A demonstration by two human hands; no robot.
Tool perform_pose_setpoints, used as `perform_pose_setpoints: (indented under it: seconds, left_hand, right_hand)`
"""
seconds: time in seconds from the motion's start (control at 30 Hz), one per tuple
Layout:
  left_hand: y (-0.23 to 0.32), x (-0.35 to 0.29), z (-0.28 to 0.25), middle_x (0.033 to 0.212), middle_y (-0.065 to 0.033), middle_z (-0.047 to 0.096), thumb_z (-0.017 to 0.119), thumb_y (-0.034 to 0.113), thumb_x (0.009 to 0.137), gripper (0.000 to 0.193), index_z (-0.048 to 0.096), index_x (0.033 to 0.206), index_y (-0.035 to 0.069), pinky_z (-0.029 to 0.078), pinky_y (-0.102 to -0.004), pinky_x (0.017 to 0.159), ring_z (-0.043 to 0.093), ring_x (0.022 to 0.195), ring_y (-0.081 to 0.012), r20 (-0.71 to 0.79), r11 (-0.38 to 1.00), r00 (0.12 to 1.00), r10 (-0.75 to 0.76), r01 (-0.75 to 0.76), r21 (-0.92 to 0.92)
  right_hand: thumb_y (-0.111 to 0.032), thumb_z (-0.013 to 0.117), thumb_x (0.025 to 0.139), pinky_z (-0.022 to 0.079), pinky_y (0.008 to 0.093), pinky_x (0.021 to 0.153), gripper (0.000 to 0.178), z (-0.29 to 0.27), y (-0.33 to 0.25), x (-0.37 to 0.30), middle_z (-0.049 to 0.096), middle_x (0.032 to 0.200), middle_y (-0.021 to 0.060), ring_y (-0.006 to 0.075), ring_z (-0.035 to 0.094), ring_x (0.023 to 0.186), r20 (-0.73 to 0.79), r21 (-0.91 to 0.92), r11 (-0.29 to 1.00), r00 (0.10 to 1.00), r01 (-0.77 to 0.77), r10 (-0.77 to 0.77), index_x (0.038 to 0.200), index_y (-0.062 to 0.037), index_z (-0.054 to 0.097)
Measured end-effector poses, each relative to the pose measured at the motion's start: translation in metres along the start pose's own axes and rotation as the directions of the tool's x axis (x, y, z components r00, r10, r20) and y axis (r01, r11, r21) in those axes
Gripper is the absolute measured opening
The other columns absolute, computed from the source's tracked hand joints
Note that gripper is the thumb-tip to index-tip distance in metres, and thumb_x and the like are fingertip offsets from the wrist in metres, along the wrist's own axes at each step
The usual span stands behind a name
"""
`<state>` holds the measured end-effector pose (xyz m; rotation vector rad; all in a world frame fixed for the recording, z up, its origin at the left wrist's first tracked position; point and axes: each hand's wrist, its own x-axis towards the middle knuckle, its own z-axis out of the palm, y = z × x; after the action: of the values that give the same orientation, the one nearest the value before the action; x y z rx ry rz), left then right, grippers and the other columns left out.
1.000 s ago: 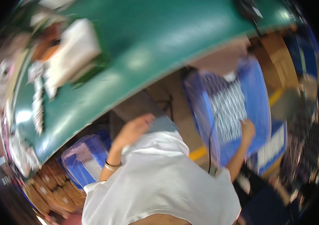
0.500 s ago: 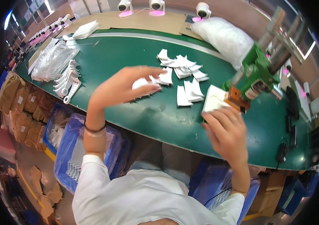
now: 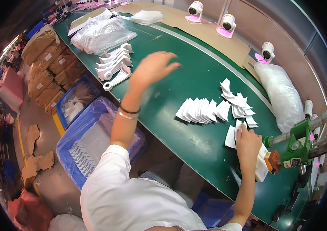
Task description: The person picks up a white plastic part from a blue bin, places it onto a green press machine, and presses it. They then remove the part and place it back into the blue bin, repeating this process with several more parts.
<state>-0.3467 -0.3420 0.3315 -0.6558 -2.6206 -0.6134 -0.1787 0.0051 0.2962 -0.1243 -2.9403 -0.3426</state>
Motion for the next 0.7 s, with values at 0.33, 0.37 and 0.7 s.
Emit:
perform_pose_setpoints:
  seconds: [0.33,0.37,0.7]
  left_hand:
    - [-0.058,-0.126,-0.034,0.087,-0.0212,0.066,0.066,0.043,0.083,0.046,0.066,0.088,-0.003,0.052,-0.0429,0.072,0.064,0.085,-0.0356,-0.108,0.626,0.841,-0.530,0.474,0.620]
    - [-0.072,-0.140,-0.027,0.092,-0.0210,0.066,0.067,0.043,0.082,0.047,0.065,0.091,-0.003,0.053,-0.0429,0.071,0.064,0.085,-0.0352,-0.122,0.622,0.871,-0.477,0.432,0.653]
    - [-0.049,-0.115,-0.043,0.068,-0.0008,0.055,0.066,0.023,0.087,0.023,0.062,0.094,0.002,0.036,-0.0246,0.046,0.047,0.053,-0.0071,0.215,0.705,0.736,-0.642,0.677,-0.210]
  right_hand:
    - [-0.007,0.062,0.081,0.042,0.0440,0.086,0.032,-0.070,0.010,-0.055,0.055,0.110,0.0144,0.0324,0.051,0.103,-0.263,0.350,0.923,0.962,0.162,-0.069,0.112,-0.0025,0.063]
    - [-0.004,0.063,0.079,0.042,0.0442,0.089,0.033,-0.067,0.013,-0.060,0.054,0.113,0.0147,0.0332,0.051,0.105,-0.316,0.397,0.884,0.941,0.249,-0.123,0.112,-0.0017,0.062]
    - [-0.008,0.079,0.067,0.052,0.0396,0.079,0.043,-0.018,0.038,-0.052,0.061,0.111,0.0139,0.0313,0.063,0.095,-0.618,0.520,0.668,0.774,0.533,-0.137,0.108,-0.0067,0.065]
